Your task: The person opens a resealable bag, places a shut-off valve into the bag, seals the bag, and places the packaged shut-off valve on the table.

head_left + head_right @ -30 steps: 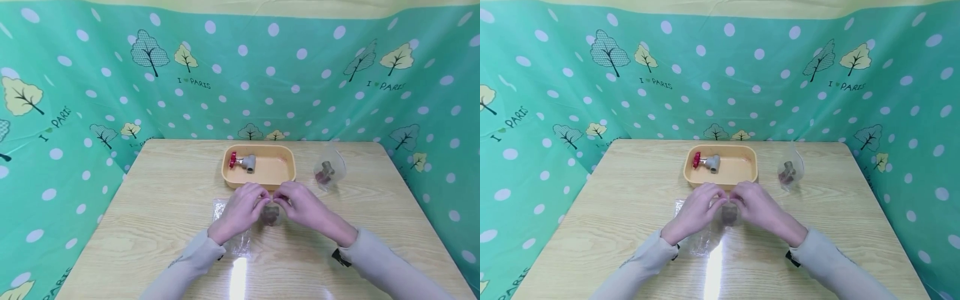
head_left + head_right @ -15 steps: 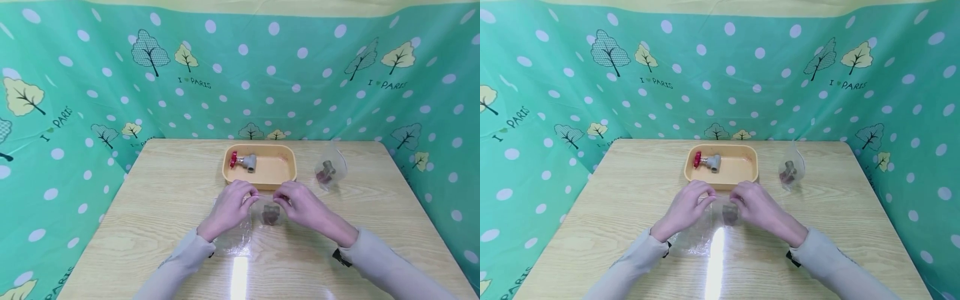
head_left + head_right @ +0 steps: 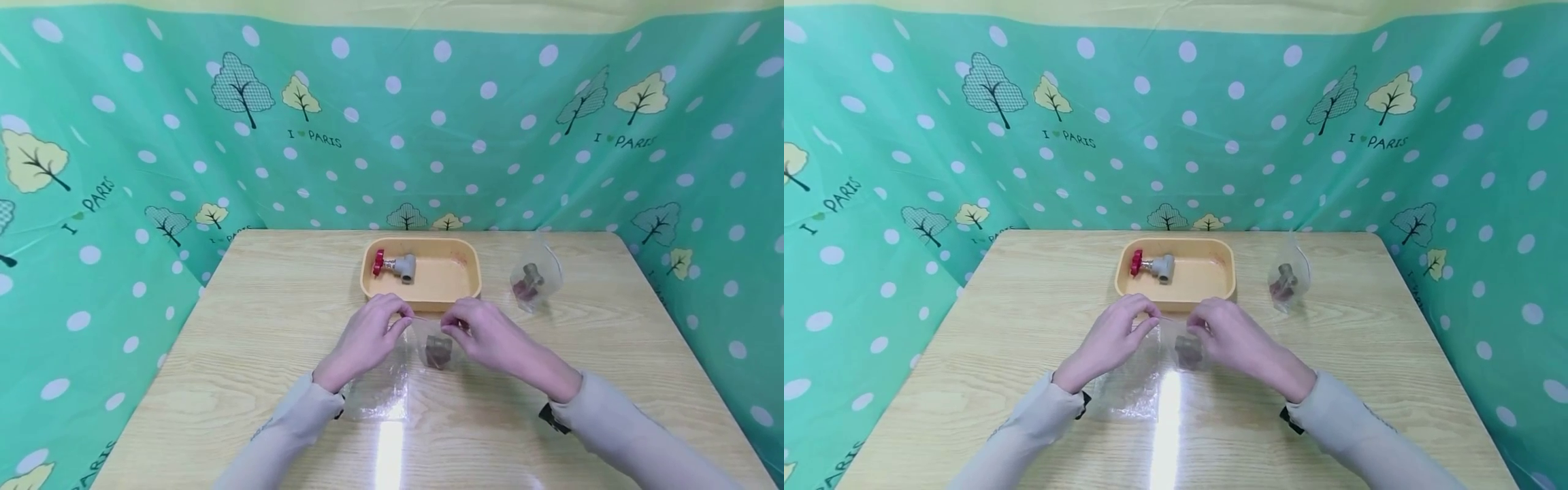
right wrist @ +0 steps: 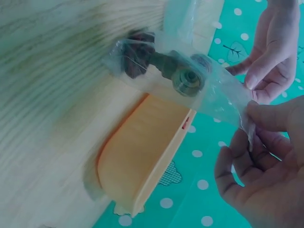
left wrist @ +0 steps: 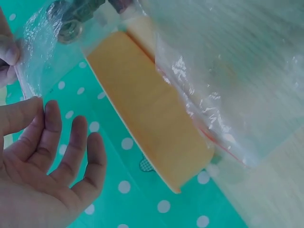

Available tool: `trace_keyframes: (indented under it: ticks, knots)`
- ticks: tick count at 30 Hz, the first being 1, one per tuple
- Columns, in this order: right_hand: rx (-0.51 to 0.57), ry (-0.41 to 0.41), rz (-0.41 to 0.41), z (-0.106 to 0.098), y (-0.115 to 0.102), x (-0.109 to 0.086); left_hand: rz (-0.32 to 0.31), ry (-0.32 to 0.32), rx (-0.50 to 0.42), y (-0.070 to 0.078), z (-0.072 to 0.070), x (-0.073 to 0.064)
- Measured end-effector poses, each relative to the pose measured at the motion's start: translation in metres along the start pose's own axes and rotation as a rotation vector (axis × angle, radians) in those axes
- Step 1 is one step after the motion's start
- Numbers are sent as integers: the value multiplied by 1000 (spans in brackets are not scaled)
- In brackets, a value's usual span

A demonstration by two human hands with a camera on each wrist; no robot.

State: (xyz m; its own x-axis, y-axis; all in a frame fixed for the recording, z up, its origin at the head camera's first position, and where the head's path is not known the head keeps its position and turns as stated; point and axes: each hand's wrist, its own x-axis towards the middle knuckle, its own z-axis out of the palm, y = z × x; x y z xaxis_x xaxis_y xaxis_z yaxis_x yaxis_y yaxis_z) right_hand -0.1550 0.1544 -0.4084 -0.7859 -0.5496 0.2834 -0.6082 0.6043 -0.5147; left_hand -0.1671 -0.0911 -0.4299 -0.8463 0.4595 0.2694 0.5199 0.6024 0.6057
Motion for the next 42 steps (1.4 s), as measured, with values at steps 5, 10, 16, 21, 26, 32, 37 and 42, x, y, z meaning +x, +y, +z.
trace_keyframes:
  ticks: [5,10,16,21,26,32,37,42]
  knots:
    - [-13,-63,4,-2,-4,5,1,-18,15,1,-1,0]
    - [-48,-96,-30,-3,-6,10,6,-11,-1,2,1,-1]
    - [-81,-89,-36,-6,-6,12,-13,25,-8,0,1,-3]
    - [-91,-79,-40,-7,-6,11,-31,39,-7,-3,0,-5]
    - [-56,-85,-26,-7,-7,9,-38,52,3,-6,-1,-8]
    - [-7,-76,10,-8,-6,4,-75,15,19,-9,0,-13]
    - [-8,-49,8,-12,-5,0,-105,-97,79,-15,4,-19]
    - [-7,2,-3,-16,-3,-3,-98,-157,142,-19,8,-23]
